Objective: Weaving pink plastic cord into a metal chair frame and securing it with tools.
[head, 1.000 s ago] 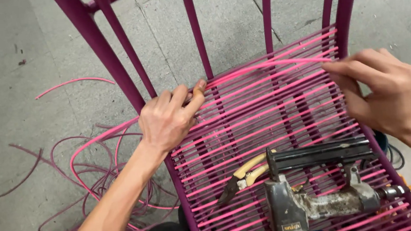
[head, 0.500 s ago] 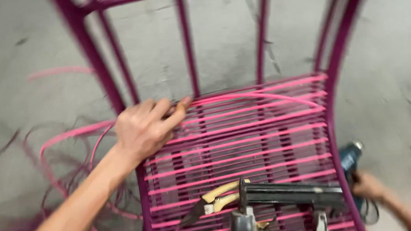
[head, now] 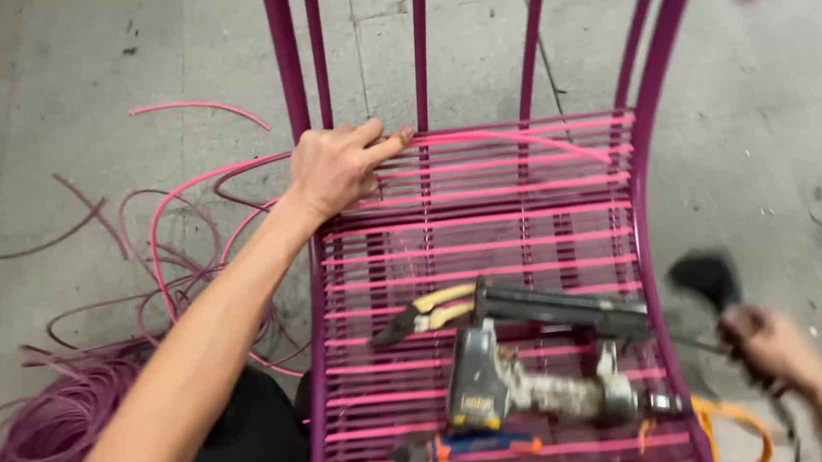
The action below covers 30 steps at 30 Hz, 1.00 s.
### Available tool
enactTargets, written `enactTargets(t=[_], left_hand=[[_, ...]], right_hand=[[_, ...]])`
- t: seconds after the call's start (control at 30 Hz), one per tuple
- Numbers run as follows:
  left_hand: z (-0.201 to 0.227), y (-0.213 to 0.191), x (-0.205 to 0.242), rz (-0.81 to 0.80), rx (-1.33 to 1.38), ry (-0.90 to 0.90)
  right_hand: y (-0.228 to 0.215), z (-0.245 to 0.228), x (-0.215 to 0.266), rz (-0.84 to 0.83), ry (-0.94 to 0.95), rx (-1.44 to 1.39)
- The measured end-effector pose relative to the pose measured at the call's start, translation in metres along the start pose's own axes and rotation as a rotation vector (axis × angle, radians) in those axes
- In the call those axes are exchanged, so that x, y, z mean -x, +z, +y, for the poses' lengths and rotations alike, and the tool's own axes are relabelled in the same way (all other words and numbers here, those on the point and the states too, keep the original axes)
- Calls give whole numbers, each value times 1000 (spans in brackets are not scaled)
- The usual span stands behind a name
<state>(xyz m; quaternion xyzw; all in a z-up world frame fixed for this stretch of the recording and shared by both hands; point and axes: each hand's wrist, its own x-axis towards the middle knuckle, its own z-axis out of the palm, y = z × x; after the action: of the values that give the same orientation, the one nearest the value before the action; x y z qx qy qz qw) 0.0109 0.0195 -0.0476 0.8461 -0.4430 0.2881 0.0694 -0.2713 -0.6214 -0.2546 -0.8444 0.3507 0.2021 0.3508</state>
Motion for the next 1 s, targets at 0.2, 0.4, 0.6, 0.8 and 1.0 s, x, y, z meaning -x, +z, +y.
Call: enactTargets(t=[0.2, 0.4, 0.6, 0.8, 1.0], left_hand=[[2, -1, -1, 19, 36, -53], [10, 0, 0, 49, 190, -151], [20, -1, 1, 125, 206, -275], [25, -9, -2, 122, 265, -456], [23, -2, -10, 107, 343, -535]], right_hand=[[-82, -173, 171, 126, -567, -284], [-34, -289, 252, -538, -801, -1034], [47, -371, 309, -514, -831, -964], [77, -383, 316, -612, -865, -1089], [80, -386, 319, -523, -933, -1022]])
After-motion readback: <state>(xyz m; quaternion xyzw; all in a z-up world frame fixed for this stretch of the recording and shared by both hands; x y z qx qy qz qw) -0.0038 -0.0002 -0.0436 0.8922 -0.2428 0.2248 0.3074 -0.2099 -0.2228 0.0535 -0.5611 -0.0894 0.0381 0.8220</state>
